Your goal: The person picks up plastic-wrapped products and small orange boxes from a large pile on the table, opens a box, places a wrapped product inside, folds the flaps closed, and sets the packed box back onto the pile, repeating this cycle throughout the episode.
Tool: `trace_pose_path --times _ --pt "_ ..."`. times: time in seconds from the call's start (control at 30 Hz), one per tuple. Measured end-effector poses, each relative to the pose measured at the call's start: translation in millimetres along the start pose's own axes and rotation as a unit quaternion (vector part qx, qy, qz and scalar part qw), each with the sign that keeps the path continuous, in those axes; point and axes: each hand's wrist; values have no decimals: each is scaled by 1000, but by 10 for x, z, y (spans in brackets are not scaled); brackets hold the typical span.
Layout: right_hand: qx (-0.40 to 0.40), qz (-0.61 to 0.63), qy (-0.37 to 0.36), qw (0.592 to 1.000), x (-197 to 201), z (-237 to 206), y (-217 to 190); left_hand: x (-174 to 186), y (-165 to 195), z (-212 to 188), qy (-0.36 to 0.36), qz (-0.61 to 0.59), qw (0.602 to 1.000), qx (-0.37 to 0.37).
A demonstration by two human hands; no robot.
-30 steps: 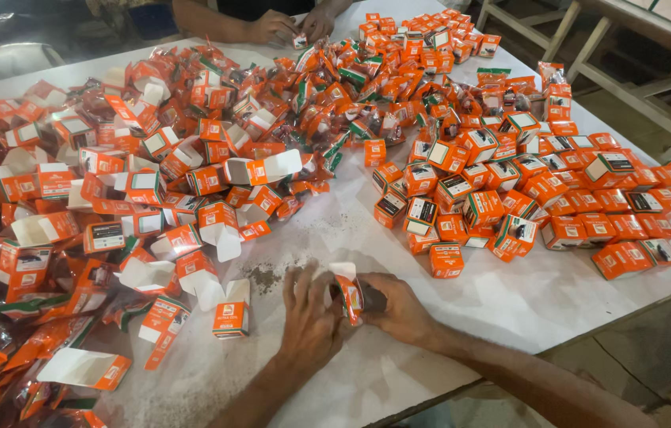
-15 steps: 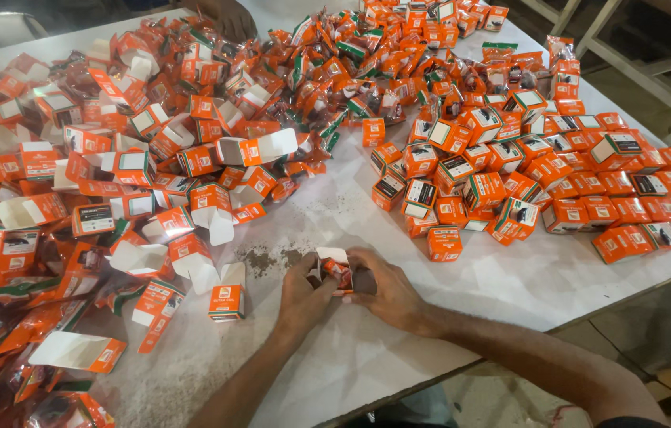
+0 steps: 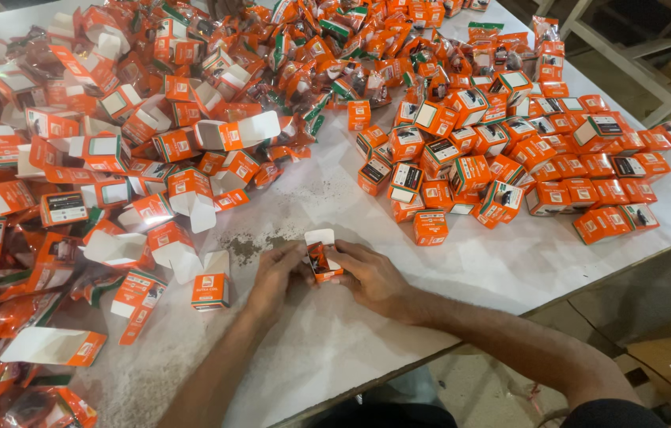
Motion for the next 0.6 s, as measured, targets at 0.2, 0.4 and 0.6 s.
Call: trace_pose_path --times 0.2,0.4,0.6 --pt "-28 28 -30 999 0 -1 10 -130 -150 136 67 306 925 -214" --pt "-126 71 -49 988 -83 -60 130 -209 -126 -111 -66 432 790 -429" --pt "-90 75 -34 993 -154 -108 194 -198 -73 -218 -53 427 822 -373"
Point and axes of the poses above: each hand's wrist, its own z-axis towards the middle knuckle, its own x-axis out of the back of the hand, y = z × x, and after that the axes turned 9 degrees about -z, right-handed
